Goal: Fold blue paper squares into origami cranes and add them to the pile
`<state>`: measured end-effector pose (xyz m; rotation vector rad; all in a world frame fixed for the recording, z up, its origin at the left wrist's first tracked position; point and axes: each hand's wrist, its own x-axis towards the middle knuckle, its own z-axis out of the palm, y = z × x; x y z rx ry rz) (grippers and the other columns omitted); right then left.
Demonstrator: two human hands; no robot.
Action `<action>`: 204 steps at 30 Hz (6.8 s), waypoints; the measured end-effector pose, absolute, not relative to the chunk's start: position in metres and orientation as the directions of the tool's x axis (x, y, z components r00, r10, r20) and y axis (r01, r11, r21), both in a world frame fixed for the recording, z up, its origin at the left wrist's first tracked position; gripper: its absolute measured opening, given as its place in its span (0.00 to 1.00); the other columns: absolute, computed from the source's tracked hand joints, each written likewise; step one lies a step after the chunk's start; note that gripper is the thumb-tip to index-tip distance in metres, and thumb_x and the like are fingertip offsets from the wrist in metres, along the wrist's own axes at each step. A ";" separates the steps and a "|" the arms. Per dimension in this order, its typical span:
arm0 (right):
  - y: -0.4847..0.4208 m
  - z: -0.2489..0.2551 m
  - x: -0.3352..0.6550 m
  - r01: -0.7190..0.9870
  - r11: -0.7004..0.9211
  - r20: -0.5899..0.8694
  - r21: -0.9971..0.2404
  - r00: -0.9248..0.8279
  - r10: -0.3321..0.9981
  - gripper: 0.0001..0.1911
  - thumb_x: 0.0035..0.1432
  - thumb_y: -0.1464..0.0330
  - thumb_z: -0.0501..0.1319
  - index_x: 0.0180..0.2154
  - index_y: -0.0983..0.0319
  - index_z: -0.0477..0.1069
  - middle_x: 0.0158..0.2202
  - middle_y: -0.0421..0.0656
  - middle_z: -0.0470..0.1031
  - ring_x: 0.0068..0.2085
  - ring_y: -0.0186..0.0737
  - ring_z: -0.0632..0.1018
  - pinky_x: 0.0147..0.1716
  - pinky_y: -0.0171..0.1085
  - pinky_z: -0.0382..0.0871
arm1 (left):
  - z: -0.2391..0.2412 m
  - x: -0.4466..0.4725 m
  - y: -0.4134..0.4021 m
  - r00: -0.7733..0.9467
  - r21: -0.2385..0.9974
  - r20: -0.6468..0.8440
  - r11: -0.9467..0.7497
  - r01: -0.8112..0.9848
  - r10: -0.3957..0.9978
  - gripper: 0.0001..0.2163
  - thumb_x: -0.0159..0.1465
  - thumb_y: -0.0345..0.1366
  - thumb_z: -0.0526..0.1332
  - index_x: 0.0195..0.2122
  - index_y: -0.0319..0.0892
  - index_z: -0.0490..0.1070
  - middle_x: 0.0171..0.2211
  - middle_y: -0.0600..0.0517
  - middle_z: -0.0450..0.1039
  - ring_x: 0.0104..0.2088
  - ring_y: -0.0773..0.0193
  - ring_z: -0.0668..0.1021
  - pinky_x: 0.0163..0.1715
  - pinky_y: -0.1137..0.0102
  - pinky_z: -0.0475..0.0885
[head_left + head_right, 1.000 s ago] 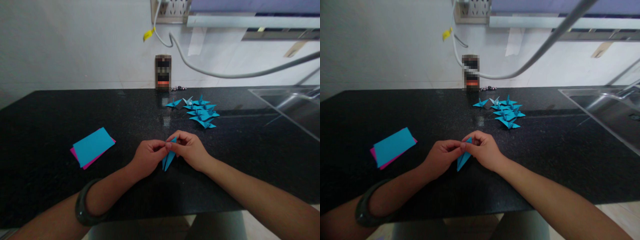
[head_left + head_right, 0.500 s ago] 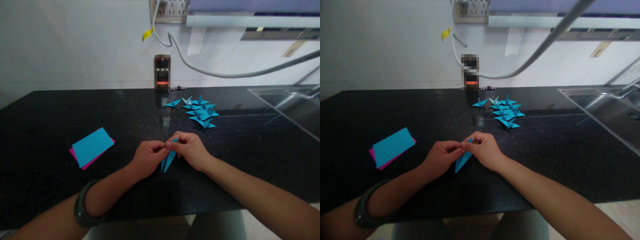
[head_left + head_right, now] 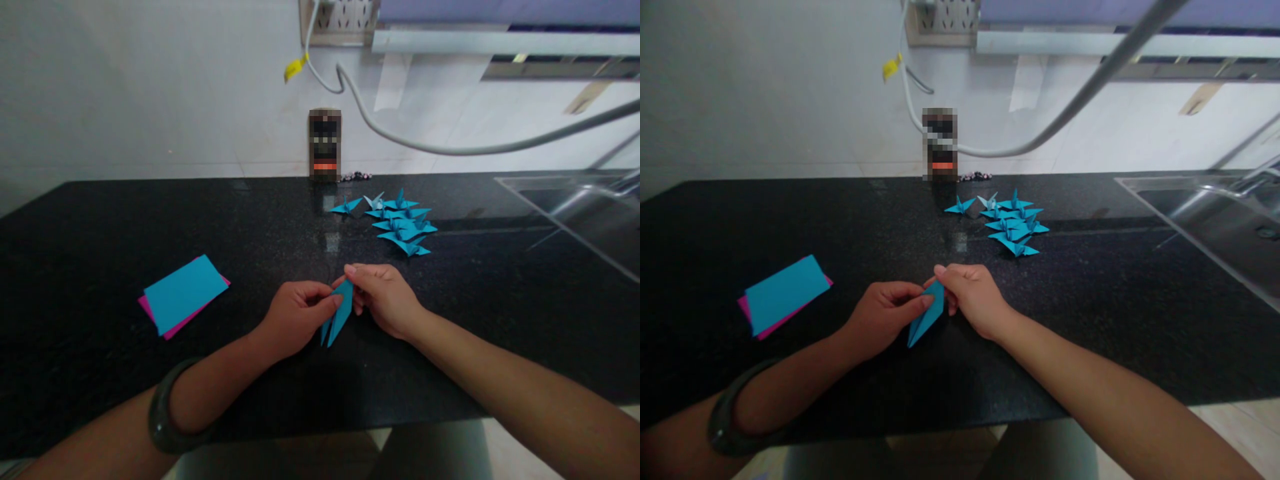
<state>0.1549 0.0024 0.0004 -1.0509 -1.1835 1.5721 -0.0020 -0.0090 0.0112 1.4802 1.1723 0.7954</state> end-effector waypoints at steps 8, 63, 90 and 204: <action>0.003 0.002 0.157 -0.092 -0.143 -0.115 -0.985 -0.259 0.959 0.15 0.42 0.58 0.68 0.24 0.64 0.72 0.19 0.36 0.69 0.17 0.25 0.64 0.15 0.28 0.57 | 0.012 -0.001 -0.008 0.258 0.965 -0.127 0.059 0.254 0.958 0.06 0.52 0.37 0.62 0.24 0.40 0.75 0.18 0.55 0.72 0.19 0.70 0.70 0.20 0.76 0.64; 0.003 0.002 0.153 -0.091 -0.154 -0.129 -0.984 -0.231 0.964 0.16 0.37 0.61 0.70 0.25 0.64 0.69 0.20 0.34 0.68 0.19 0.25 0.66 0.15 0.27 0.61 | 0.002 -0.002 -0.003 0.136 0.984 -0.128 0.142 -0.105 0.982 0.16 0.49 0.33 0.66 0.36 0.42 0.60 0.20 0.58 0.73 0.19 0.69 0.74 0.21 0.76 0.65; 0.004 -0.003 0.155 -0.177 0.073 0.083 -0.981 -0.046 0.996 0.07 0.41 0.67 0.69 0.19 0.62 0.74 0.27 0.39 0.70 0.26 0.30 0.71 0.24 0.32 0.65 | 0.008 0.003 -0.008 0.309 0.946 -0.296 0.322 -0.036 0.904 0.28 0.49 0.30 0.68 0.50 0.41 0.59 0.24 0.53 0.78 0.25 0.64 0.79 0.24 0.74 0.70; 0.011 -0.001 0.162 -0.053 -0.159 -0.132 -0.986 -0.335 0.933 0.16 0.40 0.59 0.69 0.23 0.65 0.68 0.19 0.35 0.67 0.17 0.25 0.65 0.16 0.28 0.62 | 0.012 -0.007 0.000 0.260 0.968 -0.251 0.234 0.095 0.932 0.06 0.51 0.34 0.64 0.23 0.37 0.71 0.18 0.55 0.72 0.20 0.70 0.74 0.23 0.75 0.69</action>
